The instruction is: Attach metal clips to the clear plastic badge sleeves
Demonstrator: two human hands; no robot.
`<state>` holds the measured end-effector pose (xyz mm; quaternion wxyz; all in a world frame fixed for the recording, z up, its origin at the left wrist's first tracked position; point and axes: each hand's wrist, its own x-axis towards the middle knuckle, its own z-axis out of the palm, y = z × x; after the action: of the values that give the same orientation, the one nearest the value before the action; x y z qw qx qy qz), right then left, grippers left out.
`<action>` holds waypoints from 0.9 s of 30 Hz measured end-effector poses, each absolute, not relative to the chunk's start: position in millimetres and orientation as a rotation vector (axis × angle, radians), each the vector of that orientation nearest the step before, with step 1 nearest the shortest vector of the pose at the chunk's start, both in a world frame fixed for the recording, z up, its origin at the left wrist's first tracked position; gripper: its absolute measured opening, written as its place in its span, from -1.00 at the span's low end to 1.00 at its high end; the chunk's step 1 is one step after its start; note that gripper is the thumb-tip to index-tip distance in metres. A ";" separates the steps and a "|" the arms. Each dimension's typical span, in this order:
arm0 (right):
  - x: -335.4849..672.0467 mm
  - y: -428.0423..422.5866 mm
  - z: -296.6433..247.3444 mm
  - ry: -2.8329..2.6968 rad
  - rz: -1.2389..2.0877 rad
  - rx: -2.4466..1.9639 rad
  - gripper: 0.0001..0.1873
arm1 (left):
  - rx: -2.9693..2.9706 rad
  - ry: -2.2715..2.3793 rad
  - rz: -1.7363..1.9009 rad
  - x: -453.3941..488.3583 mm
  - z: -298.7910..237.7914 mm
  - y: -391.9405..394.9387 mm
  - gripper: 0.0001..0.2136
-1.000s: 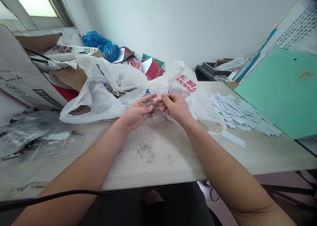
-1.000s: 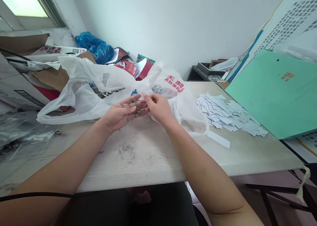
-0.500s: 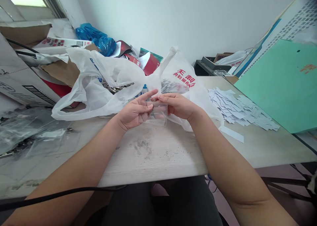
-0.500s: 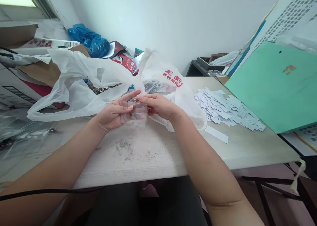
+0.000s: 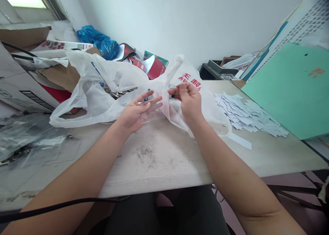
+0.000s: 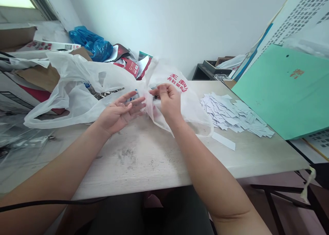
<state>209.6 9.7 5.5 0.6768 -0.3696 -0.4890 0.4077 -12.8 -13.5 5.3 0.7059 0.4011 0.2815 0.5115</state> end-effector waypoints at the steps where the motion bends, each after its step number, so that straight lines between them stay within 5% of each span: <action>1: 212.2 10.0 7.8 -1.092 0.877 -0.819 -0.37 | 0.876 0.655 1.174 -13.0 7.2 -13.2 -0.59; 13: 196.6 -20.0 34.2 -1.150 1.495 -0.743 -0.46 | 0.573 0.780 1.374 -10.1 23.0 -11.5 -0.83; 27: 179.0 -27.0 13.2 -1.442 1.209 -0.910 -0.43 | 0.429 0.731 1.400 -4.1 20.3 -17.7 -0.47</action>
<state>179.0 -27.0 13.2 0.5019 -0.3765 -0.5967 0.5003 -4.1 -17.7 20.3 0.6834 0.1913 0.3262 0.6245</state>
